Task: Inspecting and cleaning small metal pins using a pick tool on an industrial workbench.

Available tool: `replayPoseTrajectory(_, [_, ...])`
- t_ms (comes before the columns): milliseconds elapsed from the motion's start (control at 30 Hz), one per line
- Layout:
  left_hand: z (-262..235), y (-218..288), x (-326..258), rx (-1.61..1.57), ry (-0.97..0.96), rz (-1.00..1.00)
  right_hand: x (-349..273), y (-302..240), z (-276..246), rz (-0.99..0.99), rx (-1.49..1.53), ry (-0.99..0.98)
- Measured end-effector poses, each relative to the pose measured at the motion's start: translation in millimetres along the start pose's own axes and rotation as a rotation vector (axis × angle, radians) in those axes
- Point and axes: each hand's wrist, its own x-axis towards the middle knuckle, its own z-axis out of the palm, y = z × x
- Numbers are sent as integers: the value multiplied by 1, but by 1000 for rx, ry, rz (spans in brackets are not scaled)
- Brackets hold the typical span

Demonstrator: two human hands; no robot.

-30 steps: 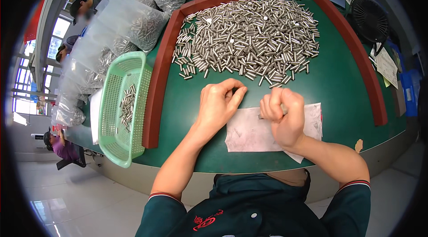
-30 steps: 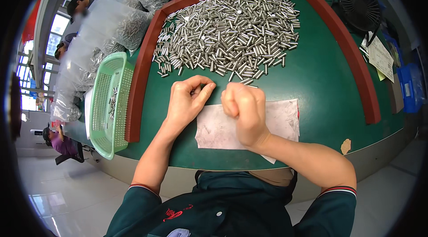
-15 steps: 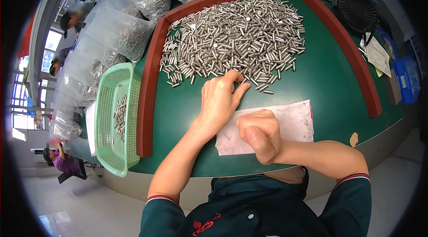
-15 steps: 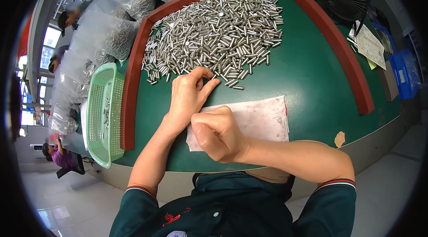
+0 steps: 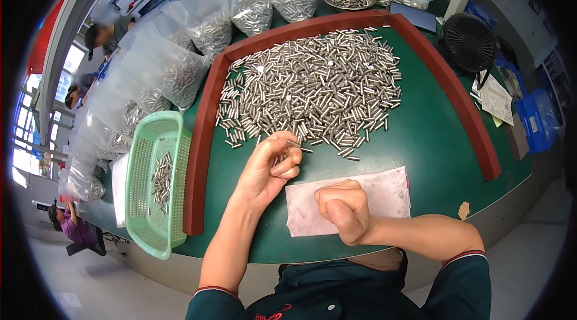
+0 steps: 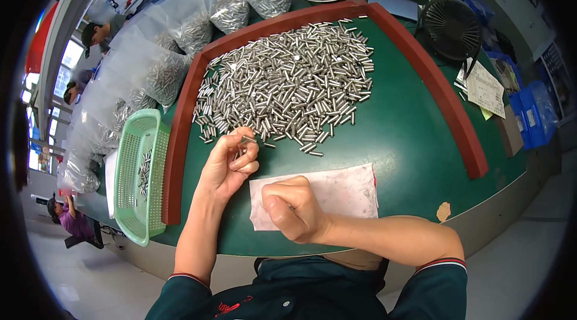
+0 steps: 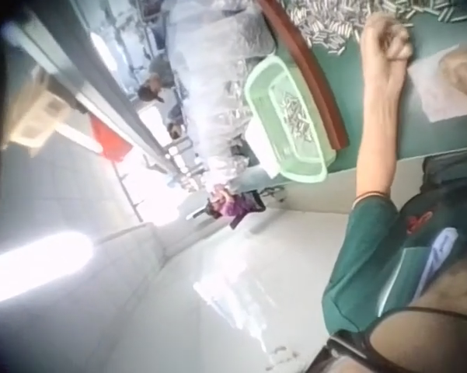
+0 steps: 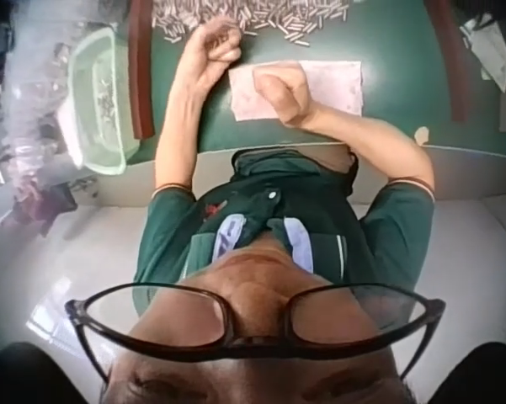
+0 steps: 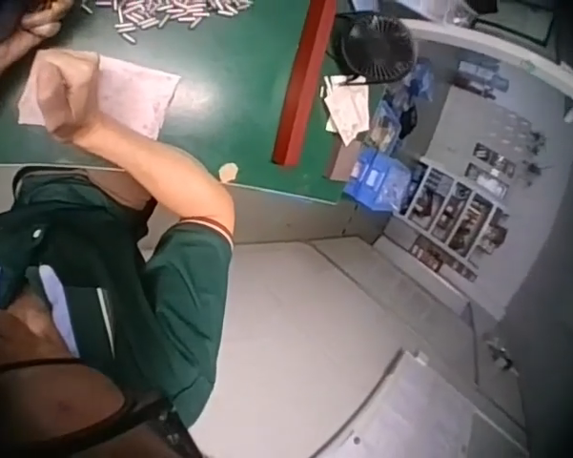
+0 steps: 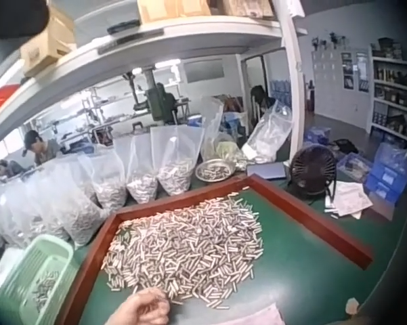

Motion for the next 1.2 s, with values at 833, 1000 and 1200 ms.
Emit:
replayPoseTrajectory(833, [-12, -2, 4, -12, -108, -10, 0, 4, 3, 103, 34, 98])
replayPoseTrajectory(1000, [-6, 1, 2, 294, 62, 170, 2, 6, 3, 118, 43, 106])
replayPoseTrajectory(1200, [1, -6, 3, 1371, 274, 426, 3, 5, 2, 121, 42, 104])
